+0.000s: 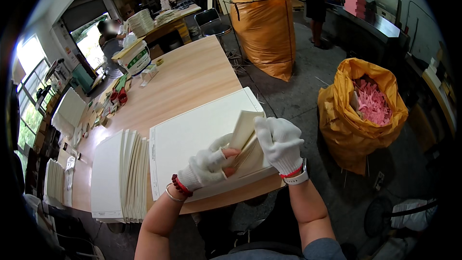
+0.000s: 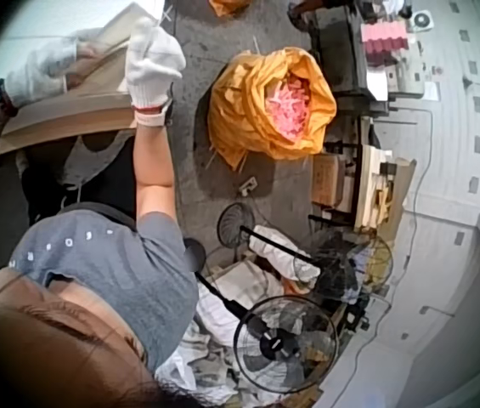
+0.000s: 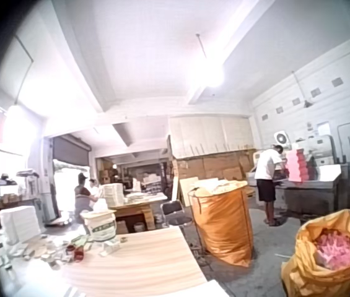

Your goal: The person places stacks of white paper documents into clear plastic sleeves and then arranges them into a white box. The person handles the documents and sleeves by hand, organizing them on a table in a workshop setting.

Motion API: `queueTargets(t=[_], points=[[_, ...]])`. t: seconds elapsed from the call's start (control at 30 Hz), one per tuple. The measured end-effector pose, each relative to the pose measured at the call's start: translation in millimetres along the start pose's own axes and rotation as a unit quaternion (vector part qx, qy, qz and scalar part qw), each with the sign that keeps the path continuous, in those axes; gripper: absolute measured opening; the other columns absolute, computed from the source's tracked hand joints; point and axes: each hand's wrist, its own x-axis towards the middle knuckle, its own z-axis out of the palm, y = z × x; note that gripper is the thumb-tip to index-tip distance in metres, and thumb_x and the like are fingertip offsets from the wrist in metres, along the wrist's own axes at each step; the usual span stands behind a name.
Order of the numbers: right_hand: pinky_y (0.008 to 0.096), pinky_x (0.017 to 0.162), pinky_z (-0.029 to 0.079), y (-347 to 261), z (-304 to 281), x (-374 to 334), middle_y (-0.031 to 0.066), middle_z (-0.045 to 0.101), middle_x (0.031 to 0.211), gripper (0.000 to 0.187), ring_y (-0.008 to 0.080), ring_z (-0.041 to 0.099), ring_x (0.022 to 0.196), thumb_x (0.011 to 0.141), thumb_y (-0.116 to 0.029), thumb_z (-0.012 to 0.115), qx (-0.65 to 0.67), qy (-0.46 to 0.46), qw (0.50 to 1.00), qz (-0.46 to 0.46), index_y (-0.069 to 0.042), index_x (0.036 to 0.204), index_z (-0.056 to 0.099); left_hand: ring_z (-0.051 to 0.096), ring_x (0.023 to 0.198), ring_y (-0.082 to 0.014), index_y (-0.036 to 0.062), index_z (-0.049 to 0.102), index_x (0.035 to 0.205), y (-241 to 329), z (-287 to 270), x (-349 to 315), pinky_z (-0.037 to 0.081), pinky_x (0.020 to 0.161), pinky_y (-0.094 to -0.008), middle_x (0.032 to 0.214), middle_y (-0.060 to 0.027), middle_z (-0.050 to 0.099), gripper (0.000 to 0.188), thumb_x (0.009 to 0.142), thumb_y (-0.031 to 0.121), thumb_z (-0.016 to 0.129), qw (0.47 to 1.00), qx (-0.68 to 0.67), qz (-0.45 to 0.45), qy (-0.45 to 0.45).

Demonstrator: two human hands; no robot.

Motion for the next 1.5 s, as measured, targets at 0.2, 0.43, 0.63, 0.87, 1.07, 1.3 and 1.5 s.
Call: queueTargets(t=[0.2,0.43,0.63,0.87,1.07,1.3,1.5], points=[[0.0340,0.045,0.041,-1.8,-0.4,1.9,0.0059,0.050,0.067,0.028,0.0225,0.053,0.056,0.076,-0.004,0.060,-0.053,-0.033,0.998,0.000,-0.001,0.103,0.060,0.065,0.092,-0.0302,0.0107,0.059,0.115,1.7,-4.3,1.2,0.052,0.080,-0.0324,0.130,-0.0179,0.051,0.038,0.078,0.010,0.070,0.992,0.035,-0.077,-0.090],[0.0344,0.045,0.041,-0.1,2.7,-1.9,0.0069,0.050,0.068,0.032,0.0228,0.053,0.056,0.074,-0.002,0.060,-0.046,-0.009,0.999,-0.005,0.002,0.106,0.057,0.061,0.101,-0.0324,0.0113,0.059,0.116,-1.8,4.5,-2.0,0.051,0.084,-0.0343,0.130,-0.0158,0.051,0.048,0.073,0.011,0.080,1.000,0.005,-0.021,0.000],[0.0344,0.046,0.042,0.7,-3.8,-1.7,0.0062,0.050,0.067,0.029,0.0230,0.052,0.056,0.077,-0.001,0.059,-0.020,-0.024,0.999,-0.033,0.000,0.106,0.057,0.061,0.103,-0.0329,0.0121,0.059,0.118,-2.0,3.5,-0.4,0.051,0.086,-0.0342,0.134,-0.0187,0.050,0.047,0.074,0.003,0.072,0.999,0.022,-0.019,-0.013],[0.0364,0.049,0.045,3.9,-5.0,-3.5,0.0060,0.050,0.067,0.022,0.0237,0.052,0.054,0.080,-0.001,0.059,0.015,-0.001,0.998,-0.064,-0.002,0.102,0.058,0.064,0.098,-0.0320,0.0113,0.061,0.111,-1.9,6.8,7.0,0.054,0.077,-0.0326,0.132,-0.0188,0.053,0.042,0.070,0.000,0.063,0.991,0.132,0.000,-0.018],[0.0366,0.055,0.051,1.8,-6.2,-1.5,0.0067,0.051,0.066,0.027,0.0238,0.054,0.055,0.080,0.001,0.058,0.037,0.027,0.997,-0.060,-0.001,0.107,0.055,0.064,0.099,-0.0328,0.0102,0.061,0.103,2.4,11.7,11.9,0.055,0.076,-0.0350,0.128,-0.0166,0.056,0.032,0.072,0.005,0.064,0.979,0.201,-0.007,-0.001],[0.0335,0.045,0.041,2.5,-4.9,-8.3,0.0076,0.050,0.066,0.030,0.0227,0.052,0.053,0.078,0.000,0.058,-0.023,0.000,0.999,-0.034,0.003,0.108,0.055,0.063,0.100,-0.0329,0.0059,0.062,0.107,-1.4,4.9,10.8,0.053,0.080,-0.0337,0.130,-0.0196,0.054,0.036,0.077,0.023,0.075,0.988,0.152,-0.006,-0.011],[0.0341,0.045,0.040,2.1,-5.0,-6.8,0.0077,0.050,0.064,0.025,0.0236,0.050,0.052,0.079,0.000,0.058,0.002,0.012,1.000,-0.022,0.003,0.103,0.057,0.063,0.100,-0.0337,0.0035,0.064,0.105,15.5,0.1,14.3,0.051,0.085,-0.0345,0.138,-0.0202,0.048,0.047,0.071,0.031,0.081,0.987,0.112,-0.112,-0.040]])
